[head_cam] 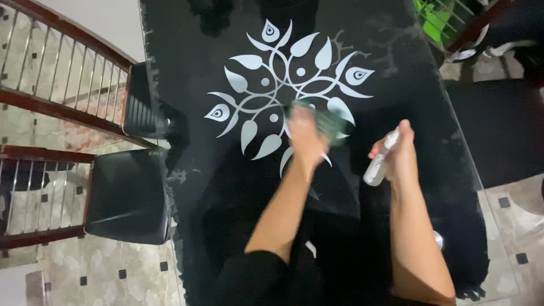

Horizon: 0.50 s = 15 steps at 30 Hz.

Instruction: The person cleans a black dining chair and a glass dining table using a spray bottle and a green cloth. They spray the surfaces and wipe them down, moving from the chair seat to the table surface.

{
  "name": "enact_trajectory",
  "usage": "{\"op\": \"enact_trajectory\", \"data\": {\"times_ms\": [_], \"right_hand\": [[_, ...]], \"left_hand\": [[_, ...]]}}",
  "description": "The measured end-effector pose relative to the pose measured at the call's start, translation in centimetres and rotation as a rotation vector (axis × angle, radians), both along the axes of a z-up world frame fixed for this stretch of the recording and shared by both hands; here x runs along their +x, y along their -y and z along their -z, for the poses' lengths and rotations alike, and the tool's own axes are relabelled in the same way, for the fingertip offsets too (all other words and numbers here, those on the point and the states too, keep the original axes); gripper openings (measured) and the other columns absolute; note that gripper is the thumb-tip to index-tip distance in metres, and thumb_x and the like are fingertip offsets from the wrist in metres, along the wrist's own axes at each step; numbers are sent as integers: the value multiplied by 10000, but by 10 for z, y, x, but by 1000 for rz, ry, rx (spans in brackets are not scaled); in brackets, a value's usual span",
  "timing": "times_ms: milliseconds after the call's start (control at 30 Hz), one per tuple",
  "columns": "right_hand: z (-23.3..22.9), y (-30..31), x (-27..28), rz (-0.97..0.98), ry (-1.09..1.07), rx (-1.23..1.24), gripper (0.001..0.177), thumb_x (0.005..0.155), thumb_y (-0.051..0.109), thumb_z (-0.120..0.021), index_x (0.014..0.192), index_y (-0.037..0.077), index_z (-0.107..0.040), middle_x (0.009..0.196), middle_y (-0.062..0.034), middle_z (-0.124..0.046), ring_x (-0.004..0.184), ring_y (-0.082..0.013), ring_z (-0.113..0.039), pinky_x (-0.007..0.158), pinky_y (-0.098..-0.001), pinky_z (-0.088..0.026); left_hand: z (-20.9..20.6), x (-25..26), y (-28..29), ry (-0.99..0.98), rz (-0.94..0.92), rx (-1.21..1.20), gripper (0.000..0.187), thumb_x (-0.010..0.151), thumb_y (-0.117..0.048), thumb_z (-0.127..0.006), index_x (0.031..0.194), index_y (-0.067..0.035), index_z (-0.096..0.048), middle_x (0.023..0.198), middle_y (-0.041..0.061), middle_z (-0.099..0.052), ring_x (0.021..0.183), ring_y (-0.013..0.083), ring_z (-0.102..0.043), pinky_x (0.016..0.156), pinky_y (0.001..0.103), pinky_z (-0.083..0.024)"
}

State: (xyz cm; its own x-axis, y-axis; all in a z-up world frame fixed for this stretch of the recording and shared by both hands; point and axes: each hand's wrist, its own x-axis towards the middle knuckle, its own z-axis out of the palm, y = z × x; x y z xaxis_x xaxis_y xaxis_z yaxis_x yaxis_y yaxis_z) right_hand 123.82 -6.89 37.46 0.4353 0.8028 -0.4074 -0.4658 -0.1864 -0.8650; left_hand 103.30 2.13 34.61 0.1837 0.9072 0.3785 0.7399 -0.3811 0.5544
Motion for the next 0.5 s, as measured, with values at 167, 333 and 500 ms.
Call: {"op": "enact_trajectory", "data": {"times_ms": [167,333,500], "right_hand": [[11,-2,32,56,-25,12,602,1024,680,-425,828,112,-469,614,-91,-474,583,-239,-570,589,-412,-521],[10,-5,37,72,2,-2,567,1019,670,-441,854,131,-503,643,-105,-520,613,-248,-586,620,-416,-519],[5,-13,19,-2,32,-39,636,994,680,-405,809,83,-525,609,-121,-561,581,-248,-593,617,-386,-533]], "left_hand": [[-16,-19,104,-101,373,-122,988,645,-224,-843,1457,104,-383,1548,328,-350,1496,451,-280,1230,552,-213],[26,-135,20,-236,-111,-274,979,798,-381,-790,1512,104,-326,1593,335,-286,1506,458,-250,1268,528,-167],[36,-170,-109,-249,-256,-42,945,939,-510,-696,1512,160,-355,1602,366,-256,1501,519,-196,1210,585,-174]]}}
